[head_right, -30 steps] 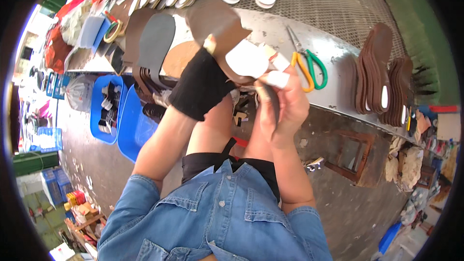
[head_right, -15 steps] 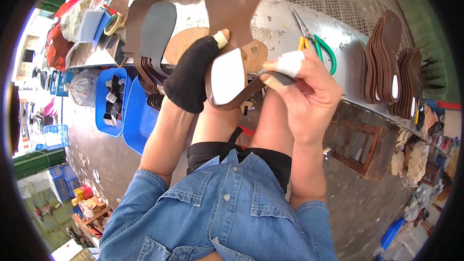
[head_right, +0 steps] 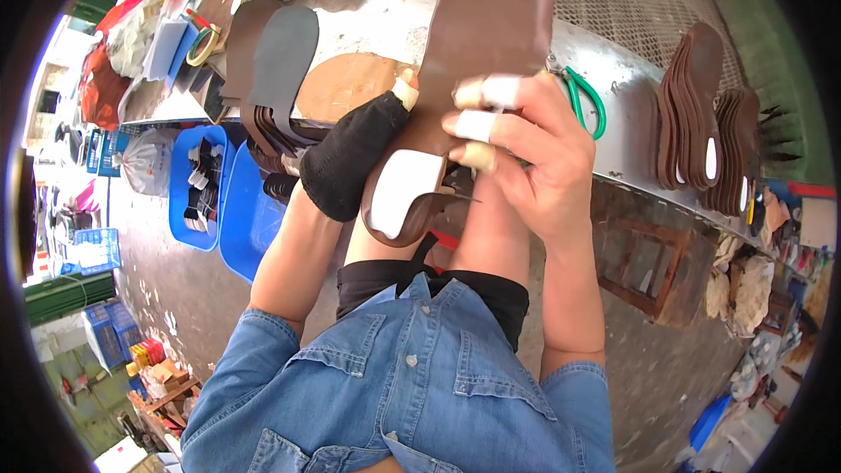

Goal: The recorder is seen assembling shoe soles and uppers by hand.

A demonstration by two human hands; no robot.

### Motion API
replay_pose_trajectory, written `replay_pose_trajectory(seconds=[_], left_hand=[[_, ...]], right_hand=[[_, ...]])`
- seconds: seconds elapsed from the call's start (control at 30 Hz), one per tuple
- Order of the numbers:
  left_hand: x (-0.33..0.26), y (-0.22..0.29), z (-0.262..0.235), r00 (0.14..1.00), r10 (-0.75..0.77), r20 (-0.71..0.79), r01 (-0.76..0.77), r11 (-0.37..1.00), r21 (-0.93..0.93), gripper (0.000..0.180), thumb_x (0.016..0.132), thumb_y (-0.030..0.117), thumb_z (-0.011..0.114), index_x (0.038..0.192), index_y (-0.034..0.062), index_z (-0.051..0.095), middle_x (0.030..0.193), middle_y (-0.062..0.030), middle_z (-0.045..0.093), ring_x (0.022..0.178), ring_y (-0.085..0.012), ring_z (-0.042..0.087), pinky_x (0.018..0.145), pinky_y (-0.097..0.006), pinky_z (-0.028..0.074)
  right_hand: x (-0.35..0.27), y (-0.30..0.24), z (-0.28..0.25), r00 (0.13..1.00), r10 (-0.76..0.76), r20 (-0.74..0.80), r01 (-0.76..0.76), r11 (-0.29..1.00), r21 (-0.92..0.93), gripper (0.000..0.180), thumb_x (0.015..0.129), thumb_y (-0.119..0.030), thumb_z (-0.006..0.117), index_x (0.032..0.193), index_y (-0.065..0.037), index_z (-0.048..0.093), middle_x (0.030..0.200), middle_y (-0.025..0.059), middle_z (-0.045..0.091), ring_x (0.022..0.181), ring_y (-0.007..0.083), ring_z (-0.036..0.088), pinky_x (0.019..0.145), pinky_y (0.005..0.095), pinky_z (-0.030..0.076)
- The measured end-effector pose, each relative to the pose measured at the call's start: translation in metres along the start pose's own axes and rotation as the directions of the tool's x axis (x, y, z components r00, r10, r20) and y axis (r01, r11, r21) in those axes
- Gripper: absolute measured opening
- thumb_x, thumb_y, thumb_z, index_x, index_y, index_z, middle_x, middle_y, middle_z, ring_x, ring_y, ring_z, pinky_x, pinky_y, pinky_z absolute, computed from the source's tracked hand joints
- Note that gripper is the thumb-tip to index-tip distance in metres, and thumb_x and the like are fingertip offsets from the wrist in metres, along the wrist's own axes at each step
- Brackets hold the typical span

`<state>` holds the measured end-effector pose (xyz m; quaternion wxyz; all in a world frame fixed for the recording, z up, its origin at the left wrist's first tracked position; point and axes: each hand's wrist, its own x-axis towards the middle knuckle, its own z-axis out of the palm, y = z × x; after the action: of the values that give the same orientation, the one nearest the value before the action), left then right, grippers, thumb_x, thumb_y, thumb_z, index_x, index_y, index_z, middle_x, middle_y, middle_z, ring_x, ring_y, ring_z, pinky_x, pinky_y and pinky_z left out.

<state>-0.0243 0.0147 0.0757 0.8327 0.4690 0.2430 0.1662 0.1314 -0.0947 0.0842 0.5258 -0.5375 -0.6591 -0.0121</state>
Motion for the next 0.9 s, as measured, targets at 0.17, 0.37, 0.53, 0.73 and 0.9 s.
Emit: replay_pose_trajectory(seconds=[0.17,0.37,0.53,0.73,0.9], left_hand=[[0.003,0.001,0.001,0.981,0.013,0.192,-0.038,0.991,0.125,0.051,0.088,0.043,0.058,0.116,0.0001,0.054,0.102,-0.0078,0.061,0.088,-0.0126,0.058,0.076,-0.027,0.049],[-0.002,0.008,0.004,0.997,-0.080,-0.017,0.081,0.992,0.101,0.045,0.087,0.038,0.060,0.113,0.0005,0.057,0.092,-0.0057,0.063,0.080,-0.0111,0.058,0.068,-0.026,0.047],[0.000,0.002,0.001,1.000,0.025,-0.009,-0.025,0.998,-0.056,0.041,0.088,0.037,0.058,0.109,0.0014,0.059,0.092,-0.0066,0.063,0.081,-0.0111,0.059,0.068,-0.025,0.047],[-0.005,0.002,0.002,0.997,-0.073,0.002,0.073,0.996,-0.050,0.040,0.087,0.036,0.060,0.107,0.0014,0.059,0.090,-0.0064,0.063,0.078,-0.0108,0.059,0.068,-0.024,0.047],[-0.012,0.000,0.005,0.996,-0.009,-0.090,0.001,0.996,-0.089,0.038,0.086,0.032,0.062,0.109,0.0022,0.059,0.092,-0.0045,0.063,0.078,-0.0095,0.059,0.066,-0.024,0.048]], right_hand=[[0.016,-0.009,-0.003,0.974,0.213,0.079,-0.207,0.975,-0.076,0.010,0.067,-0.004,0.072,0.075,-0.002,0.066,0.068,0.0021,0.056,0.060,0.0134,0.048,0.050,0.0252,0.035],[-0.004,-0.006,0.003,0.921,0.379,-0.091,-0.274,0.797,0.539,0.042,0.064,-0.008,0.079,0.101,-0.003,0.059,0.090,0.0028,0.058,0.067,0.0074,0.048,0.057,0.0210,0.039],[-0.029,-0.015,0.023,0.878,0.470,0.092,-0.380,0.565,0.732,0.031,0.069,0.005,0.072,0.097,0.001,0.059,0.095,0.0063,0.058,0.078,0.0109,0.054,0.069,0.0229,0.045],[-0.013,-0.029,0.021,0.880,0.474,0.018,-0.354,0.631,0.690,0.010,0.074,0.009,0.067,0.079,0.003,0.062,0.082,0.0055,0.058,0.078,0.0124,0.056,0.070,0.0235,0.045],[-0.014,-0.039,0.037,0.832,0.550,-0.074,-0.365,0.644,0.672,0.011,0.073,0.009,0.068,0.076,0.002,0.061,0.080,0.0036,0.056,0.075,0.0101,0.053,0.068,0.0225,0.041]])
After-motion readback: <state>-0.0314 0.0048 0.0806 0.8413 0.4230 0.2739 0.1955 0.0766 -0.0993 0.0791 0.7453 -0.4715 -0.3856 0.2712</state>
